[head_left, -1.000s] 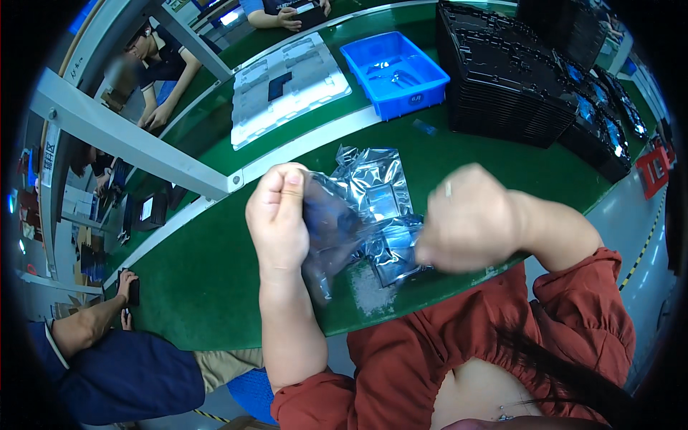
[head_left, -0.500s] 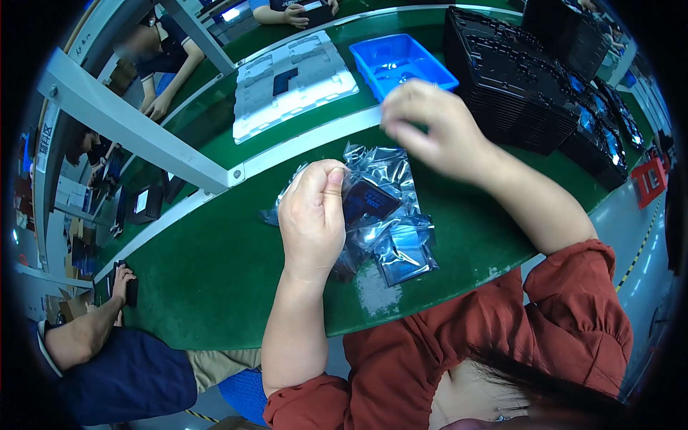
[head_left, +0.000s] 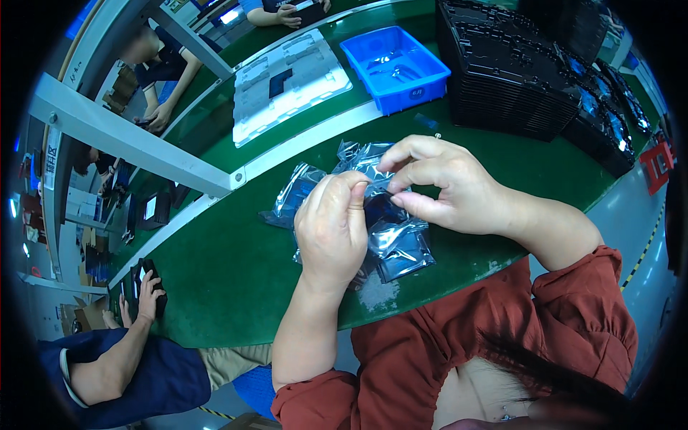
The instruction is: The person unpacks small blue electronic components from silver anti-static bags and places them into black plastic trays. The person handles the components one by one, opening the bags and arranging the items into the tray slots. The person also stacks the filled trays on the green workbench.
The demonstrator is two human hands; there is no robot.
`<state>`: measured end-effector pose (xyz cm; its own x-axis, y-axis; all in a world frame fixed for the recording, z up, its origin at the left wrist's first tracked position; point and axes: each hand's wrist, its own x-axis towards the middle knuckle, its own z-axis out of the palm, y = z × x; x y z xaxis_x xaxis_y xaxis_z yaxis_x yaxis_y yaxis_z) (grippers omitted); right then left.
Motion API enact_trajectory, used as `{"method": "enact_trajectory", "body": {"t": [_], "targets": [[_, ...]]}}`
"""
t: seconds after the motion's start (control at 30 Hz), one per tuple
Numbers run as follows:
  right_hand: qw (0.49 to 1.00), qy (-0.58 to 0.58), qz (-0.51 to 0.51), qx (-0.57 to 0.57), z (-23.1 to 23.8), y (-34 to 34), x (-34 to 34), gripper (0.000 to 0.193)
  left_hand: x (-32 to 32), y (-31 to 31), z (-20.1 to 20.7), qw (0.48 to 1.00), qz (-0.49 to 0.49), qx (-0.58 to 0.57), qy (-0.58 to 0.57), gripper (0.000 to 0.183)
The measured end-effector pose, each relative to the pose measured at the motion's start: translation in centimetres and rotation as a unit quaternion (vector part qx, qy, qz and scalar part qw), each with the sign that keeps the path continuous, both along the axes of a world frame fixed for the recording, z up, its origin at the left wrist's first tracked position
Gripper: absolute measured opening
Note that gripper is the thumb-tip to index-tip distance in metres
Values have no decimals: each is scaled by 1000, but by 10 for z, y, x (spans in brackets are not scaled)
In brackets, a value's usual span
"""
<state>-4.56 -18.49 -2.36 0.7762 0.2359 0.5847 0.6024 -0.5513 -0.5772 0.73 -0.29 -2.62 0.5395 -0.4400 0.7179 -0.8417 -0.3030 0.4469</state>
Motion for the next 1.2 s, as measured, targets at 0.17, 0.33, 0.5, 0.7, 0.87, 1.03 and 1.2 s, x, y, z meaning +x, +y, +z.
{"method": "enact_trajectory", "body": {"t": [0.17, 0.33, 0.5, 0.7, 0.87, 1.03, 1.2], "targets": [[996, 55, 35, 55, -1, -4, 3, 12, -2, -2, 1, 999, 22, 33, -18, 2], [953, 162, -36, 252, 9, -41, 16, 17, 32, 30, 13, 982, 182, 14, 50, 15], [939, 312, -145, 21, 5, -79, 30, 21, 100, 127, 1, 907, 398, 90, 103, 15], [932, 253, -148, -212, -10, -92, 37, 18, 132, 172, -33, 845, 447, 243, 162, 22], [898, 211, -212, -322, -9, -68, 27, 22, 120, 135, -26, 844, 460, 253, 107, 38], [934, 119, -178, -286, -16, -55, 21, 21, 91, 54, -23, 905, 270, 285, 162, 32], [946, 124, -143, -263, -14, -46, 20, 22, 104, 46, -39, 879, 281, 314, 223, 19]]}}
